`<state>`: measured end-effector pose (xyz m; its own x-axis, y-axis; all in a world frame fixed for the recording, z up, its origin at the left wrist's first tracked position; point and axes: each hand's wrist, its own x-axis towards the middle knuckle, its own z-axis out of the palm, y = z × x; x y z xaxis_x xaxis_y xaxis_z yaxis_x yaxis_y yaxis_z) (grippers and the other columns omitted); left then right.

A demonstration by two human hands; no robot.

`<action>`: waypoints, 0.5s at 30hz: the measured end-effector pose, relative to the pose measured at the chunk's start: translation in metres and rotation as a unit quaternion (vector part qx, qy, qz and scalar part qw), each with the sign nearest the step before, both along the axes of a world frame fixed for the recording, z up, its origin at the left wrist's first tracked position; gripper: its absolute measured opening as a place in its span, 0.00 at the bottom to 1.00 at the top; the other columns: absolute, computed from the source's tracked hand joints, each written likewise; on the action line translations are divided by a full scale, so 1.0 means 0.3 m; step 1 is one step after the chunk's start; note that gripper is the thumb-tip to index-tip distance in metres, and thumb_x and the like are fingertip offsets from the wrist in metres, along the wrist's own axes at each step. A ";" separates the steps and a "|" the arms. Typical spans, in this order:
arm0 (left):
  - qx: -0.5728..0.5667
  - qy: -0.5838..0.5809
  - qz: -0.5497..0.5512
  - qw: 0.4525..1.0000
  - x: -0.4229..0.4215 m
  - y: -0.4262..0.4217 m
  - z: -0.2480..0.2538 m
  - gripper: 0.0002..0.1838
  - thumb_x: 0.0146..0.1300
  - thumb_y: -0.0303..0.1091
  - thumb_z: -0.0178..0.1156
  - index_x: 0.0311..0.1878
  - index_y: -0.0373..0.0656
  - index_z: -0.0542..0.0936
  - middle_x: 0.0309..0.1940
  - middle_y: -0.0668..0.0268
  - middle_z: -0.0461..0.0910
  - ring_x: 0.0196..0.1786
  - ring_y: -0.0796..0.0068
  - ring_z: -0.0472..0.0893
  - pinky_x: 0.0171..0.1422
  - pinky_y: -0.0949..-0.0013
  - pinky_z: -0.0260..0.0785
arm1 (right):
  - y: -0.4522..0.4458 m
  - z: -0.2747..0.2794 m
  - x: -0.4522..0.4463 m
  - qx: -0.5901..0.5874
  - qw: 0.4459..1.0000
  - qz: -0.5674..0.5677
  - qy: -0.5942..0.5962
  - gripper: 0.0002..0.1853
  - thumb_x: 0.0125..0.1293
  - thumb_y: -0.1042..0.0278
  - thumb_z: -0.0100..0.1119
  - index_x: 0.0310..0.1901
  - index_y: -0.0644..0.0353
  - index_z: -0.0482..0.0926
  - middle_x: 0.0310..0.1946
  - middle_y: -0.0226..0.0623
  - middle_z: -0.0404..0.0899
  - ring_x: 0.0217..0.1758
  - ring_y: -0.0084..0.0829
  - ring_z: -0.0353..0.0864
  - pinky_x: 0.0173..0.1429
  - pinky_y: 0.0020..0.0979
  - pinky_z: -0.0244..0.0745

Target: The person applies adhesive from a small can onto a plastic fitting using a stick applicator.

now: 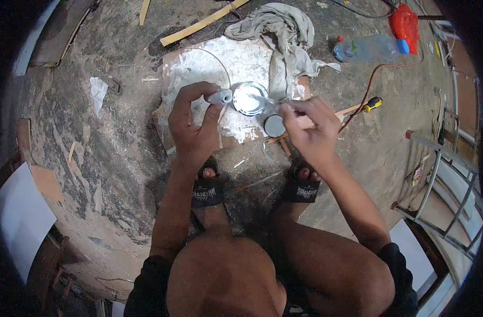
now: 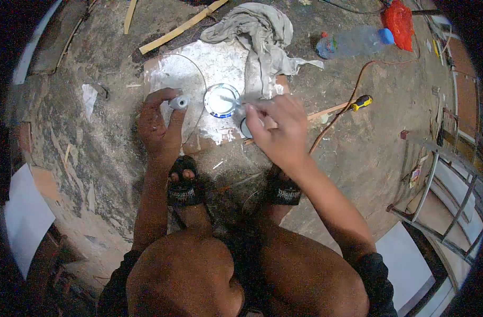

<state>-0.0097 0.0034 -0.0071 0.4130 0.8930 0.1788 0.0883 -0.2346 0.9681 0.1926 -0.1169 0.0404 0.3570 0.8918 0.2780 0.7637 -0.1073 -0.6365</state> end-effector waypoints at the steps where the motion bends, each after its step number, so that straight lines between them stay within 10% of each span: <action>1: -0.022 -0.004 0.001 1.000 0.000 -0.005 0.003 0.14 0.60 0.17 0.64 0.49 0.40 0.78 0.47 0.63 0.80 0.53 0.71 0.79 0.66 0.64 0.67 | 0.014 -0.007 0.003 -0.008 0.999 0.023 -0.038 0.03 0.56 0.73 0.69 0.32 0.60 0.85 0.26 0.38 0.81 0.30 0.37 0.78 0.36 0.33 0.71; 5: -0.008 -0.018 0.000 1.000 0.009 -0.012 -0.007 0.13 0.60 0.20 0.66 0.48 0.39 0.79 0.45 0.63 0.80 0.48 0.73 0.79 0.56 0.69 0.71 | 0.059 -0.026 -0.002 -0.062 0.985 0.117 -0.111 0.04 0.57 0.69 0.68 0.29 0.60 0.85 0.25 0.38 0.80 0.31 0.39 0.79 0.39 0.37 0.70; 8: -0.025 -0.032 -0.001 0.999 0.010 -0.019 -0.022 0.13 0.59 0.20 0.67 0.48 0.40 0.79 0.45 0.64 0.81 0.48 0.73 0.79 0.57 0.69 0.71 | 0.071 -0.072 -0.027 -0.083 0.981 0.087 0.155 0.05 0.58 0.69 0.68 0.29 0.60 0.85 0.25 0.40 0.80 0.32 0.41 0.79 0.41 0.38 0.71; 14: -0.022 -0.018 -0.002 1.000 0.009 -0.015 0.003 0.14 0.59 0.20 0.68 0.47 0.40 0.79 0.44 0.64 0.81 0.47 0.73 0.80 0.55 0.68 0.71 | 0.090 -0.002 0.012 -0.102 0.979 0.119 -0.127 0.06 0.61 0.71 0.64 0.31 0.63 0.85 0.28 0.45 0.82 0.31 0.45 0.80 0.38 0.40 0.75; 15: -0.016 -0.012 0.000 1.000 0.009 -0.013 0.002 0.14 0.58 0.20 0.68 0.47 0.40 0.79 0.44 0.64 0.81 0.47 0.73 0.80 0.55 0.68 0.72 | 0.084 -0.009 0.003 -0.133 0.986 0.105 -0.004 0.05 0.61 0.71 0.64 0.31 0.64 0.85 0.28 0.45 0.82 0.31 0.45 0.81 0.39 0.40 0.75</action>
<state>-0.0069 -0.0006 -0.0064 0.4080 0.8987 0.1605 0.0644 -0.2037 0.9769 0.1935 -0.0917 0.0377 0.1565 0.9873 0.0265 0.7913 -0.1093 -0.6016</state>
